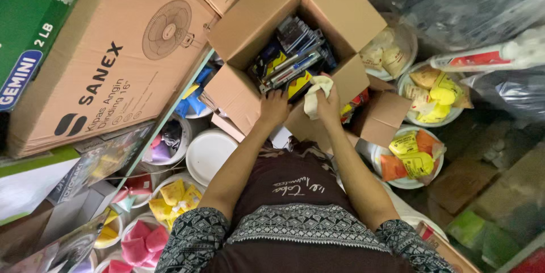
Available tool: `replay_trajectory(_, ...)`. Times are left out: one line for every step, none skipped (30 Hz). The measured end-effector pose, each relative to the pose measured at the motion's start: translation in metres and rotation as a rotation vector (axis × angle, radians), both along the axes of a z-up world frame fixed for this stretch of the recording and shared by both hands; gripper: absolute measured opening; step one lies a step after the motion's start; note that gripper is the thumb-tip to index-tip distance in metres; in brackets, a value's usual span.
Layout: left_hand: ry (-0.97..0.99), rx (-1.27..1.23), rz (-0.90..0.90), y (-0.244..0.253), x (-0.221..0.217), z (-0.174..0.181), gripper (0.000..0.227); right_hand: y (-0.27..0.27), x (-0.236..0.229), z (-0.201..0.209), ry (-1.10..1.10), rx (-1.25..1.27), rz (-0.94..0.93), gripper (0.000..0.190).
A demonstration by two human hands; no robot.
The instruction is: The person removes hardware items from a cardboard box, wipes each item with a cloth, and hangs them onto a wire display rack.
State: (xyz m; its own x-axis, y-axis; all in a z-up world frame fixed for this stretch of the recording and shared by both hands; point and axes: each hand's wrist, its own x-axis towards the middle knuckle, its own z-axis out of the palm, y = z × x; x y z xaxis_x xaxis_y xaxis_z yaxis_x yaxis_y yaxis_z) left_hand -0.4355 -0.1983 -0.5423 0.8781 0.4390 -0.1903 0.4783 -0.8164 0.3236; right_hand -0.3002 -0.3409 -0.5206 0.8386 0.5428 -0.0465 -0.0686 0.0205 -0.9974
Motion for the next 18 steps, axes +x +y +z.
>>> replay_trajectory(-0.018, 0.014, -0.015, 0.0, 0.0, 0.002, 0.043, -0.002, -0.001, -0.001, 0.021, 0.007, -0.025, 0.043)
replay_trajectory(-0.025, 0.017, -0.032, -0.002, -0.002, 0.005, 0.039, -0.005, -0.003, -0.001, 0.041, 0.014, -0.051, 0.041)
replay_trajectory(-0.03, 0.023, -0.053, -0.003, -0.004, 0.008, 0.035, -0.007, -0.005, -0.002, 0.002, -0.023, -0.076, 0.039)
replay_trajectory(-0.036, 0.028, -0.075, -0.002, -0.007, 0.012, 0.032, -0.01, -0.006, -0.002, -0.037, -0.061, -0.101, 0.037)
replay_trajectory(-0.036, -0.003, -0.097, 0.002, -0.01, 0.014, 0.032, -0.013, -0.01, -0.002, -0.078, -0.105, -0.13, 0.035)
replay_trajectory(-0.036, -0.034, -0.12, 0.007, -0.012, 0.016, 0.033, -0.013, -0.015, -0.003, -0.057, -0.113, -0.159, 0.034)
replay_trajectory(-0.042, -0.063, -0.139, 0.011, -0.012, 0.016, 0.034, -0.012, -0.017, -0.003, -0.042, -0.118, -0.184, 0.032)
replay_trajectory(-0.095, -0.125, -0.125, 0.015, -0.015, 0.016, 0.034, -0.011, -0.023, -0.002, -0.027, -0.123, -0.209, 0.03)
replay_trajectory(-0.152, -0.185, -0.109, 0.021, -0.015, 0.015, 0.034, -0.009, -0.027, 0.001, -0.014, -0.145, -0.218, 0.031)
replay_trajectory(-0.207, -0.246, -0.093, 0.028, -0.016, 0.015, 0.034, -0.007, -0.033, 0.005, 0.0, -0.166, -0.227, 0.032)
replay_trajectory(-0.244, -0.233, -0.082, 0.036, -0.016, 0.015, 0.034, -0.003, -0.037, 0.009, 0.012, -0.183, -0.235, 0.032)
replay_trajectory(-0.28, -0.221, -0.07, 0.045, -0.014, 0.015, 0.034, 0.0, -0.042, 0.013, 0.013, -0.207, -0.251, 0.033)
replay_trajectory(-0.313, -0.209, -0.059, 0.055, -0.013, 0.016, 0.034, 0.003, -0.048, 0.017, 0.017, -0.23, -0.268, 0.033)
replay_trajectory(-0.319, -0.185, -0.029, 0.063, -0.009, 0.017, 0.037, 0.007, -0.052, 0.019, 0.022, -0.253, -0.286, 0.034)
replay_trajectory(-0.321, -0.161, -0.007, 0.072, -0.004, 0.019, 0.04, 0.012, -0.056, 0.02, 0.069, -0.212, -0.291, 0.035)
replay_trajectory(-0.324, -0.138, 0.015, 0.081, 0.003, 0.021, 0.043, 0.017, -0.06, 0.019, 0.116, -0.17, -0.297, 0.036)
replay_trajectory(-0.29, -0.116, 0.002, 0.084, 0.008, 0.021, 0.043, 0.014, -0.066, 0.019, 0.165, -0.139, -0.307, 0.037)
replay_trajectory(-0.257, -0.094, -0.012, 0.091, 0.014, 0.02, 0.044, 0.014, -0.071, 0.017, 0.147, -0.164, -0.315, 0.035)
